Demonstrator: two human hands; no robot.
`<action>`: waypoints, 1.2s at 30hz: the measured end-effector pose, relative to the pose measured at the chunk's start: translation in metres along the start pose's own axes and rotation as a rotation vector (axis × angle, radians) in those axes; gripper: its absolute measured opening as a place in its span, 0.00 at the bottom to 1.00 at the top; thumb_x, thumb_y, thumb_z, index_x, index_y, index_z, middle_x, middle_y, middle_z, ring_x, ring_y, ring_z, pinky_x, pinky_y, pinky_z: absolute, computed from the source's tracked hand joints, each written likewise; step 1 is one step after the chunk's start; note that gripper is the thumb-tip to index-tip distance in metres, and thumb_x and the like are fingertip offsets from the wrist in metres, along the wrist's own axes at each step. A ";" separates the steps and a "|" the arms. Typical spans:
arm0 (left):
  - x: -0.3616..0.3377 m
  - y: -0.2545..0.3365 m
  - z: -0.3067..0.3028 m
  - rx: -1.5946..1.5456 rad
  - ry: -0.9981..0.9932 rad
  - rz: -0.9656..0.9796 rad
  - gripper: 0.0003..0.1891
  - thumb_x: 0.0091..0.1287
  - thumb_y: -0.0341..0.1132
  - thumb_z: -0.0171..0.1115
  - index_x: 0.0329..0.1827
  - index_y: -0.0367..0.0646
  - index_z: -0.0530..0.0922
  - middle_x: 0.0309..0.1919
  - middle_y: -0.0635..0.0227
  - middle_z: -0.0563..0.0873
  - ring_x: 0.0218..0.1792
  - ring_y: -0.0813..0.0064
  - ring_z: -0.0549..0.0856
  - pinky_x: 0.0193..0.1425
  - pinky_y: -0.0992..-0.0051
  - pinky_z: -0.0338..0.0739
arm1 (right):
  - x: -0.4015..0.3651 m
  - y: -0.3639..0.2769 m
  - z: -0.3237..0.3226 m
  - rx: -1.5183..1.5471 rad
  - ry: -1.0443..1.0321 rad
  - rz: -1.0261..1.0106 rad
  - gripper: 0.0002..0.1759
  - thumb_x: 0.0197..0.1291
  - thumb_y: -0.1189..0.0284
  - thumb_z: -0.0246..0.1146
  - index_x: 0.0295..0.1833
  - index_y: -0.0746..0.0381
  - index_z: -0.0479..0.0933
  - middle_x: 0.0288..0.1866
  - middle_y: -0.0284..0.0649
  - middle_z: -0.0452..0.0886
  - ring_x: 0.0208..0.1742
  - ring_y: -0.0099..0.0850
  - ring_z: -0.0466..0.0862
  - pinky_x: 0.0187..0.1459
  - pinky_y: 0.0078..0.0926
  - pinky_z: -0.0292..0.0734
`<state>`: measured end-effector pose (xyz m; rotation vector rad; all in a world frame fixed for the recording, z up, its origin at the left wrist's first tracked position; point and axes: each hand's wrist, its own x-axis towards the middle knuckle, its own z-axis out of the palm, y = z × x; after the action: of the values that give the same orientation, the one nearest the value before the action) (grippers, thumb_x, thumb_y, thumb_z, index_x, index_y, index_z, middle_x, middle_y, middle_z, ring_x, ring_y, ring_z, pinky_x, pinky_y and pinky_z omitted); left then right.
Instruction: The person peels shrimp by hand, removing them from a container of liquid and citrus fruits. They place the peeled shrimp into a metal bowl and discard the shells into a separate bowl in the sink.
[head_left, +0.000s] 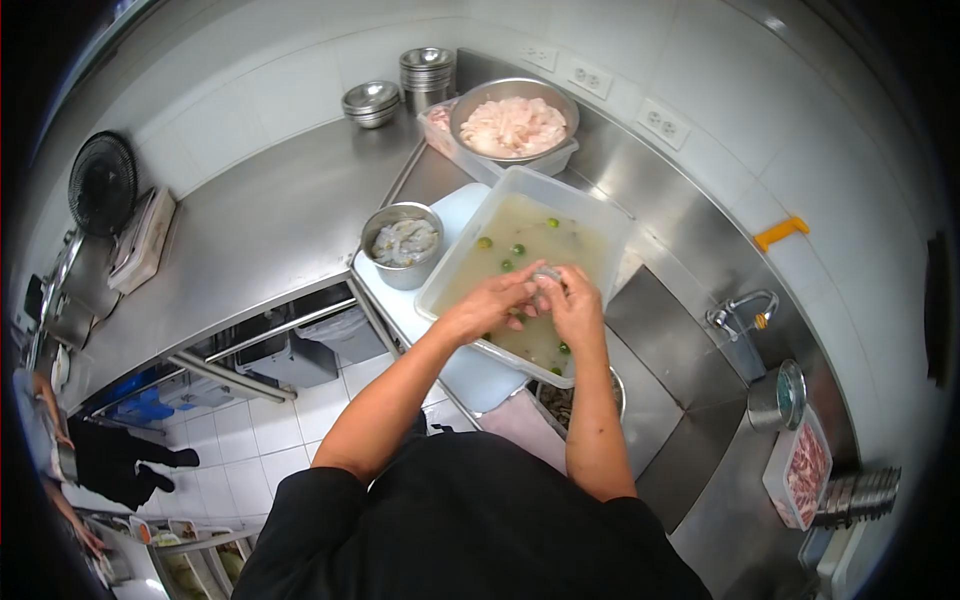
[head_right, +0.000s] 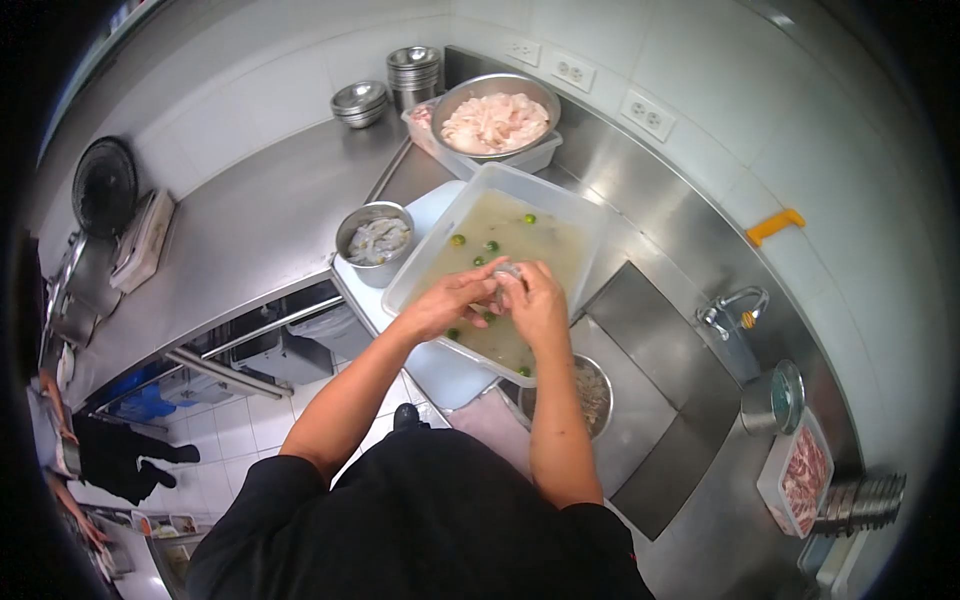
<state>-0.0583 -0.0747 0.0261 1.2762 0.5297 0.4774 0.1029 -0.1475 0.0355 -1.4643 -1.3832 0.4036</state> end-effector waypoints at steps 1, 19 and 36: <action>0.002 -0.002 0.001 0.083 0.064 -0.001 0.30 0.76 0.47 0.58 0.77 0.45 0.66 0.48 0.72 0.86 0.42 0.83 0.81 0.42 0.80 0.80 | 0.000 0.005 0.000 -0.076 0.000 -0.035 0.08 0.67 0.70 0.62 0.43 0.65 0.79 0.37 0.46 0.79 0.35 0.43 0.81 0.38 0.37 0.75; 0.000 -0.004 0.000 0.144 0.286 0.056 0.15 0.77 0.48 0.56 0.45 0.44 0.75 0.22 0.75 0.77 0.19 0.82 0.75 0.22 0.79 0.68 | -0.002 0.018 0.006 -0.018 -0.425 0.173 0.16 0.72 0.62 0.58 0.39 0.64 0.78 0.28 0.48 0.81 0.30 0.47 0.80 0.37 0.40 0.75; -0.016 0.072 -0.087 1.115 0.818 0.306 0.19 0.67 0.39 0.67 0.59 0.43 0.81 0.43 0.56 0.88 0.43 0.59 0.87 0.50 0.64 0.81 | -0.064 0.063 -0.095 -0.162 0.261 0.259 0.11 0.68 0.69 0.62 0.50 0.62 0.84 0.40 0.45 0.85 0.40 0.42 0.84 0.44 0.35 0.77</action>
<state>-0.1276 -0.0016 0.0803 2.2355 1.4200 1.0520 0.1947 -0.2325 -0.0021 -1.7693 -1.0414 0.2548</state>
